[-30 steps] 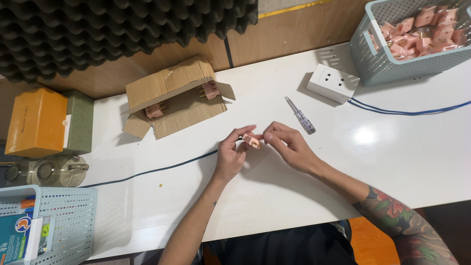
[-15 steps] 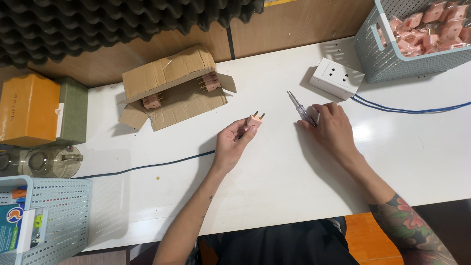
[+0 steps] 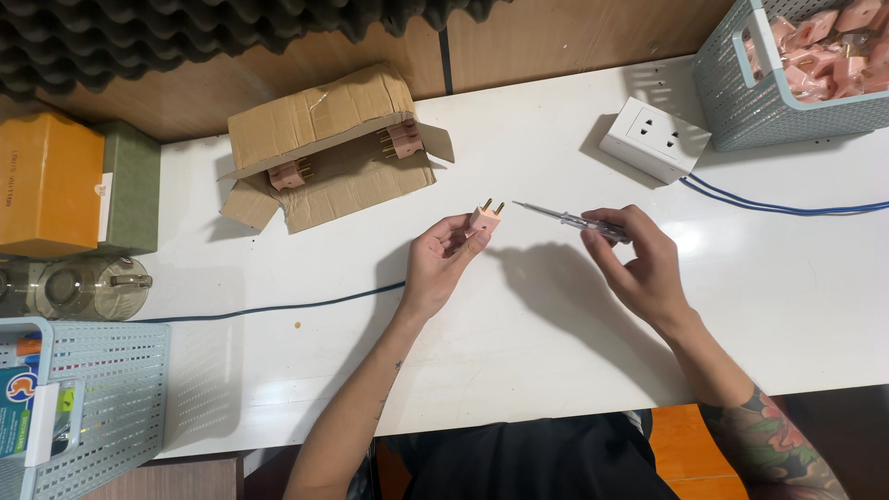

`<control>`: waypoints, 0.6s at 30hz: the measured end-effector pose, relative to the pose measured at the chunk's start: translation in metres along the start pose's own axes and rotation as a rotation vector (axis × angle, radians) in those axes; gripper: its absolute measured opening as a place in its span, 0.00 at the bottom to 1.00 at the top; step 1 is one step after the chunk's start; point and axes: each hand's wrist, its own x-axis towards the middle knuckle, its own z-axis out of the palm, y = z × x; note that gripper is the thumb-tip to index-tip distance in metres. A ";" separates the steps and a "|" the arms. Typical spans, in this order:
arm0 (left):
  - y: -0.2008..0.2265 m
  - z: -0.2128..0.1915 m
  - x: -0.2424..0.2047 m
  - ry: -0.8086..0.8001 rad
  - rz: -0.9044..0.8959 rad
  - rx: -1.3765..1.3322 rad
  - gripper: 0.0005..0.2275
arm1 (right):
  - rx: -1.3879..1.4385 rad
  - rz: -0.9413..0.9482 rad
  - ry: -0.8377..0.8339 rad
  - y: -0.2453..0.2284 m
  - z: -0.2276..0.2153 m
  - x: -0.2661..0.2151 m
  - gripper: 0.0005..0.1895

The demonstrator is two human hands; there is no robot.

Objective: The person assembles a two-prong electrical plug by inserting metal pins into a pink plastic housing. They use a screwdriver to tighten the internal screws securing the pins and then attach the outer plastic casing to complete the assembly.

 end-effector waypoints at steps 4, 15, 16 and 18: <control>0.004 -0.002 -0.005 0.012 0.163 0.197 0.15 | 0.165 0.062 0.021 0.012 -0.011 0.000 0.13; -0.014 0.005 -0.016 -0.093 1.097 0.504 0.18 | -0.079 -0.299 -0.182 -0.040 -0.062 0.001 0.09; -0.012 0.004 -0.018 -0.103 1.084 0.499 0.18 | -0.078 -0.283 -0.182 -0.047 -0.065 0.002 0.09; -0.010 0.000 -0.022 -0.200 1.128 0.503 0.26 | -0.090 -0.414 -0.243 -0.060 -0.070 0.007 0.07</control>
